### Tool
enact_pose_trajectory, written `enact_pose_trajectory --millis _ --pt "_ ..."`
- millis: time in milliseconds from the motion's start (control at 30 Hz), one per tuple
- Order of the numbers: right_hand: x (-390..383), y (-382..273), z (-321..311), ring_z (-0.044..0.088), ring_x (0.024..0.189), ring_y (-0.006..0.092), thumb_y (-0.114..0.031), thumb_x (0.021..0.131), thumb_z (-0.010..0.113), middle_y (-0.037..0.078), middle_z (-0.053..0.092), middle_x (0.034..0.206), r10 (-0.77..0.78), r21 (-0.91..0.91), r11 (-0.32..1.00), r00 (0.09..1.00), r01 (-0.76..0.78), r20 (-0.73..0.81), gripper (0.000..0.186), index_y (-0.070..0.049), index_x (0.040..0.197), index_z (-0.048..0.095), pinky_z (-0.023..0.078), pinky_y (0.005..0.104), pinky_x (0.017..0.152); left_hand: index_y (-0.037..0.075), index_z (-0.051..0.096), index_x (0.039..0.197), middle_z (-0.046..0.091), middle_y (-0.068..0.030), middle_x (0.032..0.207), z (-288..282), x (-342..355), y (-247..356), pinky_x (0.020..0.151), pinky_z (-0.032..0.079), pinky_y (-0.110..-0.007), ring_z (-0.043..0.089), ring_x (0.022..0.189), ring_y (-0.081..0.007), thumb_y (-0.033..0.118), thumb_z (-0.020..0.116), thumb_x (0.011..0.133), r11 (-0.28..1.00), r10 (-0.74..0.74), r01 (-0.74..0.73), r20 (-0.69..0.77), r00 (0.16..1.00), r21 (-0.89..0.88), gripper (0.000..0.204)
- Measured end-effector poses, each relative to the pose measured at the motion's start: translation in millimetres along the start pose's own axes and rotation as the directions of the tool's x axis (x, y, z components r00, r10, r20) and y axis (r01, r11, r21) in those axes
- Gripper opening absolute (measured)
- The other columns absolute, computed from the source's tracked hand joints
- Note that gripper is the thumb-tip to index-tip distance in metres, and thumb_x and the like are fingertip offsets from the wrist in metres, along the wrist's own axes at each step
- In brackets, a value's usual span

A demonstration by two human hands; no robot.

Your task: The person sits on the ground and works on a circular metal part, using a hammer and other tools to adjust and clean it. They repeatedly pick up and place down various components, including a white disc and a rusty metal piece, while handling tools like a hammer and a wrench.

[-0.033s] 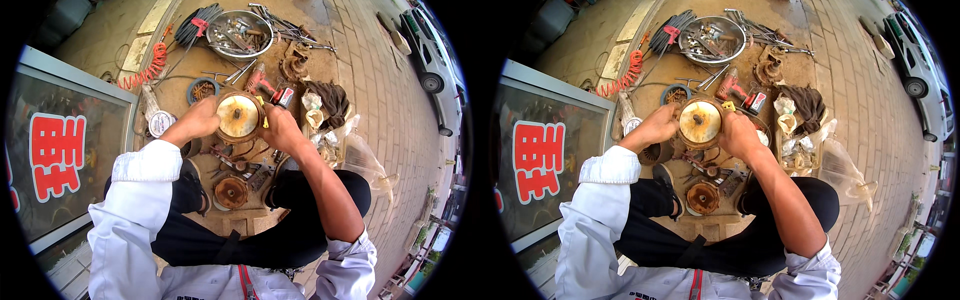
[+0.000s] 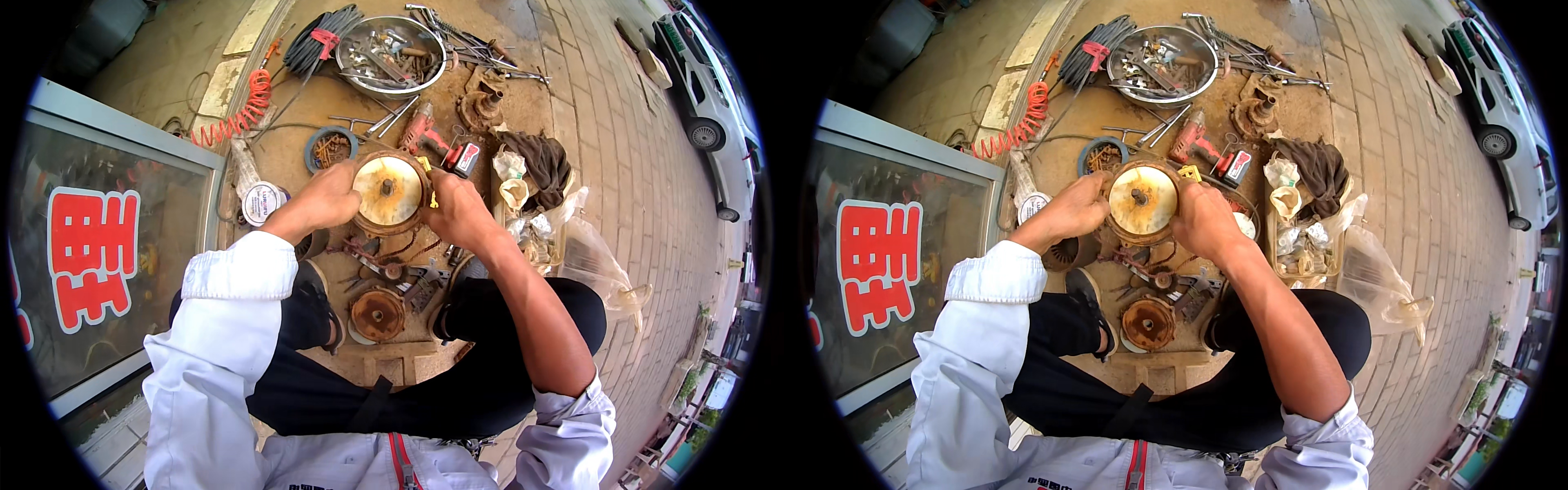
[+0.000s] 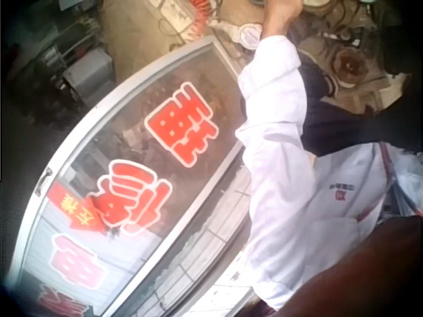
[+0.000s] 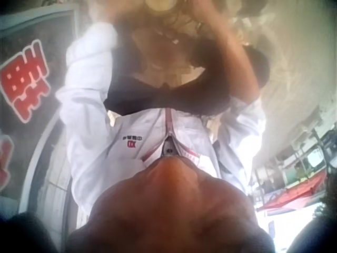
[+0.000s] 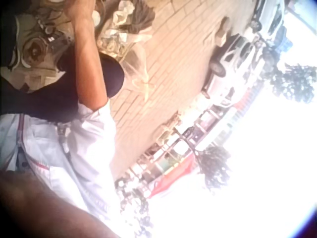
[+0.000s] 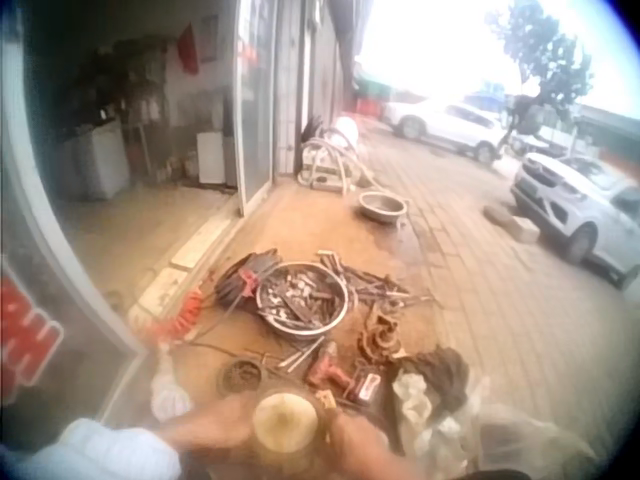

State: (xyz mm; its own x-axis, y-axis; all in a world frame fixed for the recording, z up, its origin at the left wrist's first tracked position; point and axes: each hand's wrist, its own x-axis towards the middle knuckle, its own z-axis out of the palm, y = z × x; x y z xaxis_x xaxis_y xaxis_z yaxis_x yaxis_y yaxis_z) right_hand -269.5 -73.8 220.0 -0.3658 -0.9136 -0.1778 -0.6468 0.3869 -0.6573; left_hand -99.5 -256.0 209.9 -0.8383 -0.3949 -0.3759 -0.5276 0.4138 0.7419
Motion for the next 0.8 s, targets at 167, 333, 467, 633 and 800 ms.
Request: enact_pose_trajectory --millis 167,333,467,633,800 --pt "13 4 8 0.065 0.097 0.0508 -0.004 0.081 0.061 0.035 0.066 0.094 0.05 0.057 0.997 0.999 -0.05 -0.008 0.022 0.008 0.099 0.063 0.052 0.053 0.084 -0.014 0.056 0.126 0.069 -0.0235 0.113 -3 -2 1 0.098 0.049 -0.037 0.065 0.107 -0.0284 0.002 0.047 0.085 0.974 0.096 -0.083 0.055 0.994 -0.21 0.045" --pt "22 0 7 0.066 0.093 0.0516 -0.002 0.079 0.061 0.036 0.066 0.091 0.075 0.026 0.997 0.997 -0.075 0.002 0.016 0.009 0.09 0.063 0.053 0.0527 0.082 -0.014 0.055 0.129 0.067 -0.0248 0.12 -6 3 -3 0.102 0.047 -0.037 0.063 0.115 -0.0295 0.004 0.047 0.087 0.995 0.032 -0.023 0.086 0.996 -0.1 0.047" --pt "22 8 8 0.065 0.092 0.0519 -0.003 0.08 0.059 0.036 0.065 0.09 0.049 0.094 0.994 0.999 -0.048 -0.013 0.015 0.01 0.086 0.063 0.052 0.0526 0.08 -0.012 0.064 0.116 0.071 -0.0271 0.108 -7 2 9 0.095 0.05 -0.044 0.067 0.107 -0.0359 0.007 0.047 0.08 0.983 0.0 -0.006 -0.028 1.0 -0.183 0.044" --pt "25 1 7 0.064 0.095 0.0524 -0.005 0.083 0.057 0.038 0.063 0.089 0.087 0.146 0.986 0.996 -0.086 -0.002 0.018 0.012 0.087 0.062 0.051 0.0529 0.081 -0.016 0.063 0.114 0.071 -0.0273 0.104 -7 5 9 0.091 0.05 -0.04 0.066 0.101 -0.0312 0.009 0.048 0.083 0.957 -0.101 0.084 -0.044 0.994 -0.278 0.043" --pt "27 7 8 0.069 0.098 0.0454 -0.013 0.087 0.059 0.031 0.069 0.098 0.131 0.105 0.985 0.991 -0.135 0.041 0.034 0.008 0.112 0.067 0.053 0.0484 0.085 -0.017 0.061 0.117 0.069 -0.0277 0.108 -6 5 5 0.091 0.049 -0.04 0.065 0.104 -0.0306 0.013 0.051 0.084 0.938 -0.134 0.107 -0.062 0.989 -0.331 0.046"
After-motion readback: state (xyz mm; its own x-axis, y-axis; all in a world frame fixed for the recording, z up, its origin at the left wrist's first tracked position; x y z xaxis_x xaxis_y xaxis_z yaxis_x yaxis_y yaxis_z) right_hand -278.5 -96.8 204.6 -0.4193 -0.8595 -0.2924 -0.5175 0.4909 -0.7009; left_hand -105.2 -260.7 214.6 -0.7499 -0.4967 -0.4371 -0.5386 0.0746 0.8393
